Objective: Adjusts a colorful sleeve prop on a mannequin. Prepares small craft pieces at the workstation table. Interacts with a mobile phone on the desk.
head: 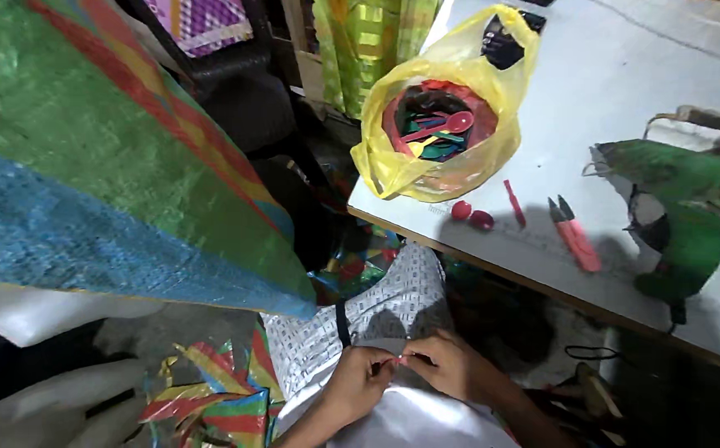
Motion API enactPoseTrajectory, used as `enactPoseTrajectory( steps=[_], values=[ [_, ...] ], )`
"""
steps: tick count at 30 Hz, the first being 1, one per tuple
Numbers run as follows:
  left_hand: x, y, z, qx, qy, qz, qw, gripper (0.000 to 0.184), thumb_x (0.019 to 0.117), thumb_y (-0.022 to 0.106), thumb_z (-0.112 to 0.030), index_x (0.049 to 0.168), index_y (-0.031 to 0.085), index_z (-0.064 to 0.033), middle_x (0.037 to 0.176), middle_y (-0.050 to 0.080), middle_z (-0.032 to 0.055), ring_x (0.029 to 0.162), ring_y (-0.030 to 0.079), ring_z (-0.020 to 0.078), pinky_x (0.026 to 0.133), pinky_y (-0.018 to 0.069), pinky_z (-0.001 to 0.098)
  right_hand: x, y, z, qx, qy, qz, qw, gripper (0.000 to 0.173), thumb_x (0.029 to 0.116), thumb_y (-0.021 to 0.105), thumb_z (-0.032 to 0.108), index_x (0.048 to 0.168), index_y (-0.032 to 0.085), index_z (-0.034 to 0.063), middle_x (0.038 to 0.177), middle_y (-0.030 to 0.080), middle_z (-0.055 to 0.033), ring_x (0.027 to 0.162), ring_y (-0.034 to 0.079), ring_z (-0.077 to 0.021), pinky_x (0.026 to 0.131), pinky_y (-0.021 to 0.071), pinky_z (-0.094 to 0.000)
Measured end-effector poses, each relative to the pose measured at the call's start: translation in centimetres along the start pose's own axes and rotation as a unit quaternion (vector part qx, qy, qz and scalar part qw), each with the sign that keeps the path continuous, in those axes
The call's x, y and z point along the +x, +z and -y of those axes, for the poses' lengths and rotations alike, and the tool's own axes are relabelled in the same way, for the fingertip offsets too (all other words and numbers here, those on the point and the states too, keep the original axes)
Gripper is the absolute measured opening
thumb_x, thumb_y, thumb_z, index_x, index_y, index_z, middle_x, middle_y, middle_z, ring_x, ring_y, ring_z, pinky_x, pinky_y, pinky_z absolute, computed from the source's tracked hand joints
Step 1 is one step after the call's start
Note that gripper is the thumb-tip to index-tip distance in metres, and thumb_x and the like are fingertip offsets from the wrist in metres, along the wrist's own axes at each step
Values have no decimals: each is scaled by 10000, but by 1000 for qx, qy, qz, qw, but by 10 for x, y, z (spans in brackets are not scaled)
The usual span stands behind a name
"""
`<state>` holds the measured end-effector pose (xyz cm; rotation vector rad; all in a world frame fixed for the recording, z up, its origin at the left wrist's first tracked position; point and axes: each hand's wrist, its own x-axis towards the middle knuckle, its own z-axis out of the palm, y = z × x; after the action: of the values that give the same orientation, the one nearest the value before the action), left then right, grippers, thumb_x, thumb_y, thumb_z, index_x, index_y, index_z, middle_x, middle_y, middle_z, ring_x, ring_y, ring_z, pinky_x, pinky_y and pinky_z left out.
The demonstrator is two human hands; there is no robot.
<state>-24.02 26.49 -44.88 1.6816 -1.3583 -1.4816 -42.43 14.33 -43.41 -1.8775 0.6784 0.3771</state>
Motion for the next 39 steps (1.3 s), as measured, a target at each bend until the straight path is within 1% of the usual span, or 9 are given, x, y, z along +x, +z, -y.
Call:
enactPoseTrajectory(
  steps=[6,14,18,21,26,29,32,35,39],
  values=[
    [21,9,-4,128,44,-151,979,249,989,541,-101,1000,769,-1,845,726,129,745,702,230,733,587,414,7,-7,47,-154,111,-72,979,314,1080,448,192,1166,678,-3,1062,703,-250,1032,678,-443,866,509,-602],
    [61,-3,-39,242,-9,-267,933,226,979,597,-119,1059,744,34,995,735,219,927,727,408,816,566,591,39,6,63,-273,34,-312,909,177,938,584,9,1042,702,-73,839,708,-205,742,726,-370,604,573,-479],
    [61,-26,-28,173,-1,-168,970,254,1038,548,-130,1115,729,31,986,741,162,897,732,272,874,587,454,25,-32,58,-133,88,-122,980,319,1063,436,94,1313,609,-3,1130,688,-260,1055,676,-446,878,522,-603],
    [38,-63,-27,-9,91,32,995,230,1036,559,-155,1021,717,11,813,700,-2,704,655,27,704,575,226,-5,-61,22,-30,-113,-61,991,320,1088,428,142,1209,678,-18,987,703,-213,890,676,-318,829,531,-491],
    [1,-81,-48,-344,379,250,822,299,1039,583,-360,858,721,-164,712,669,-111,610,598,-50,565,479,118,-52,-78,6,154,-457,-44,875,336,1107,445,257,1094,683,20,856,668,-1,738,578,55,702,496,-111],
    [14,-81,-85,-315,355,55,879,156,1025,621,-301,1066,743,-214,777,729,-114,641,675,-26,591,569,142,-75,-94,5,161,-343,-297,877,201,1065,541,284,1115,714,194,916,698,157,769,614,103,700,532,-101],
    [65,-60,-118,-192,246,-117,943,50,960,665,-37,1007,652,-50,786,743,-7,706,726,88,711,624,269,-69,-117,6,2,-111,-545,831,176,1028,580,205,1067,676,63,792,668,-1,661,619,-89,633,548,-311],
    [114,-47,-125,-63,230,-164,957,97,943,723,-113,977,728,-22,868,708,22,733,658,56,703,572,240,-50,-141,6,-81,46,-577,812,222,1036,580,164,1082,702,-15,963,689,-235,944,647,-442,838,495,-653],
    [141,-36,-129,53,244,-185,950,178,980,679,-170,1036,783,-38,1021,672,118,900,658,131,836,559,271,-27,-157,2,-121,140,-556,810,221,1015,613,177,1048,757,12,1094,688,-243,1125,591,-482,947,437,-670]
  ],
)
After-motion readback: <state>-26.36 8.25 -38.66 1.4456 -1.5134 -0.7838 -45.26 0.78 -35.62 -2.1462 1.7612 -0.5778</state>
